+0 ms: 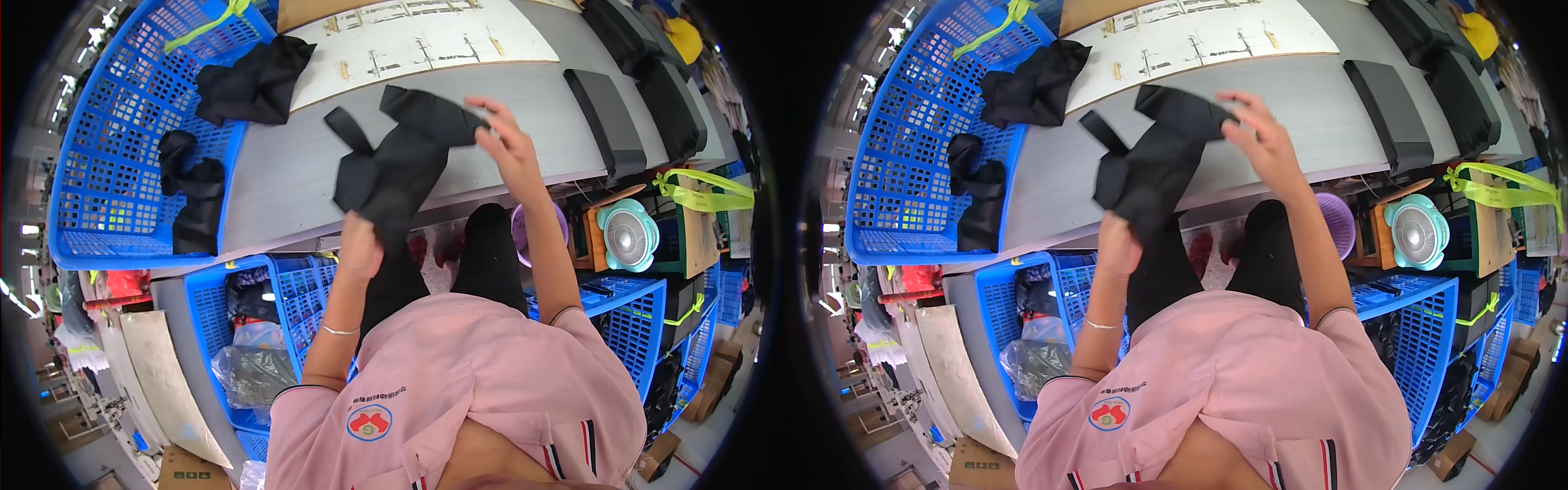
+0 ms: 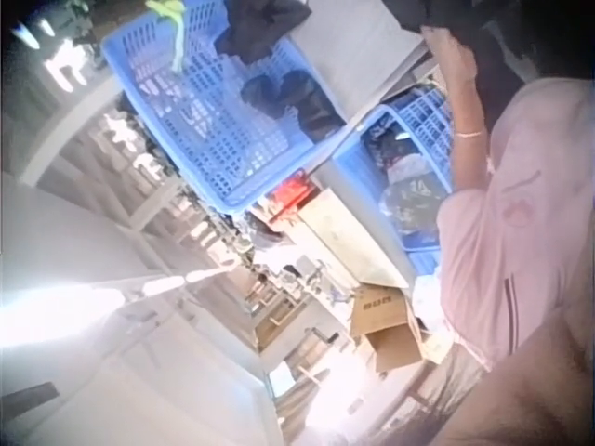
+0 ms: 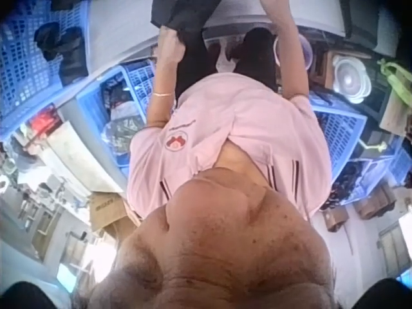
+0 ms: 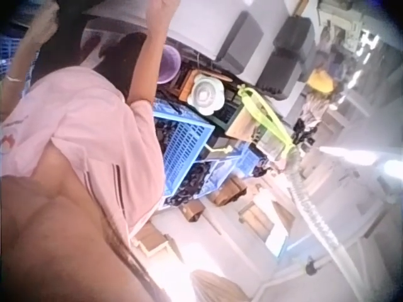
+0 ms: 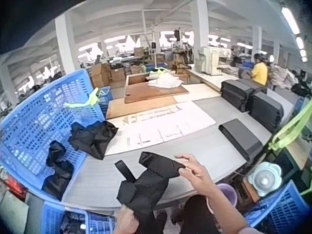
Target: Inspecting, flipping, and organizing black fabric components at a factory workbench.
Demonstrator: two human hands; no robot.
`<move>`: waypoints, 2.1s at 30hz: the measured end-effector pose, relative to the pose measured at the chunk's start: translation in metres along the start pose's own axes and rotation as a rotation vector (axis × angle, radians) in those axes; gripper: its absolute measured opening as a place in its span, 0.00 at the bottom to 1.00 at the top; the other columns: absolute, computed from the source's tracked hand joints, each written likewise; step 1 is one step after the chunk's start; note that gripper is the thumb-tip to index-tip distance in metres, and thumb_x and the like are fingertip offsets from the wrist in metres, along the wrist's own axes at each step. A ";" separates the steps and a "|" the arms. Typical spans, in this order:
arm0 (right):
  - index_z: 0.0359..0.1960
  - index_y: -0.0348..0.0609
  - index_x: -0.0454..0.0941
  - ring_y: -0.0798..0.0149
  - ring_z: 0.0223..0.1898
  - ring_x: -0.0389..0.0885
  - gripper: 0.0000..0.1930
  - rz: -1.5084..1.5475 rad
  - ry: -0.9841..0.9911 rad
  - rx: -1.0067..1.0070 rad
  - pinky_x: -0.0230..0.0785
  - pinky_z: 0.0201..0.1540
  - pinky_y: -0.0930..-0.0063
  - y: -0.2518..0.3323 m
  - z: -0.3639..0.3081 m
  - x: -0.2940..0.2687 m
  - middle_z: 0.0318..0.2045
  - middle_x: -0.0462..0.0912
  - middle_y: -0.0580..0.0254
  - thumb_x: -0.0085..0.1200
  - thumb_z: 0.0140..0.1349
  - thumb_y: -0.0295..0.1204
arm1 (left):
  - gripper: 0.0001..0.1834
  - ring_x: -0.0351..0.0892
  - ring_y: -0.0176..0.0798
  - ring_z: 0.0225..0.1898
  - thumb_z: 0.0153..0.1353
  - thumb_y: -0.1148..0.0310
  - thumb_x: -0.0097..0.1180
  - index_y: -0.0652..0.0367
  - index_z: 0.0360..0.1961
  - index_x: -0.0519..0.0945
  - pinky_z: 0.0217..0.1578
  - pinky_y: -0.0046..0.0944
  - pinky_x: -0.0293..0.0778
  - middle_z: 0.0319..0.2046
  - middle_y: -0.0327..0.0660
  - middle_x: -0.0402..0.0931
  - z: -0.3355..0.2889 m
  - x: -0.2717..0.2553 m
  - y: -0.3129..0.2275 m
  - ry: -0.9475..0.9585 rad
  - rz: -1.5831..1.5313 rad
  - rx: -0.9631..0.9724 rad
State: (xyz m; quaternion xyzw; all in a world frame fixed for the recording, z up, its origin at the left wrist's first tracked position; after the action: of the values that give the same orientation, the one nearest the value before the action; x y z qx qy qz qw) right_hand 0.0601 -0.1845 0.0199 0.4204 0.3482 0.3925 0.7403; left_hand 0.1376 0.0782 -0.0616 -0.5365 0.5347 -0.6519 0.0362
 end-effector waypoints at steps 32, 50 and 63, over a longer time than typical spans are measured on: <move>0.62 0.41 0.70 0.61 0.60 0.75 0.28 1.428 -0.150 0.709 0.65 0.65 0.61 -0.079 -0.054 0.035 0.58 0.78 0.58 0.61 0.63 0.39 | 0.29 0.69 0.44 0.64 0.68 0.63 0.56 0.63 0.66 0.65 0.66 0.46 0.65 0.64 0.46 0.69 0.088 0.008 0.030 0.222 -0.634 -0.212; 0.48 0.36 0.74 0.70 0.42 0.79 0.15 0.529 -0.248 0.579 0.77 0.36 0.75 -0.058 -0.049 0.020 0.41 0.79 0.61 0.60 0.62 0.26 | 0.32 0.77 0.29 0.38 0.59 0.79 0.63 0.62 0.64 0.64 0.40 0.29 0.75 0.37 0.38 0.79 0.063 0.044 0.022 -0.119 0.409 0.242; 0.41 0.38 0.73 0.76 0.24 0.73 0.13 -0.367 -0.370 0.373 0.67 0.27 0.76 -0.078 -0.041 0.021 0.28 0.76 0.64 0.61 0.54 0.22 | 0.34 0.67 0.27 0.27 0.47 0.85 0.50 0.60 0.61 0.66 0.29 0.29 0.68 0.45 0.41 0.73 0.058 0.040 0.022 -0.525 0.917 0.417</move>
State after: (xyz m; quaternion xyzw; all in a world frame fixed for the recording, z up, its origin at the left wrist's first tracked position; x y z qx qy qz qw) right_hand 0.0577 -0.1785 -0.0702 0.5432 0.3435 0.0989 0.7597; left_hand 0.1521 0.0057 -0.0602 -0.3750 0.5459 -0.5060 0.5526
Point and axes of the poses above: each hand's wrist, its own z-axis towards the middle knuckle, its own x-axis out of the palm, y = z × x, the point moved 1 cm from there along z, towards the middle knuckle
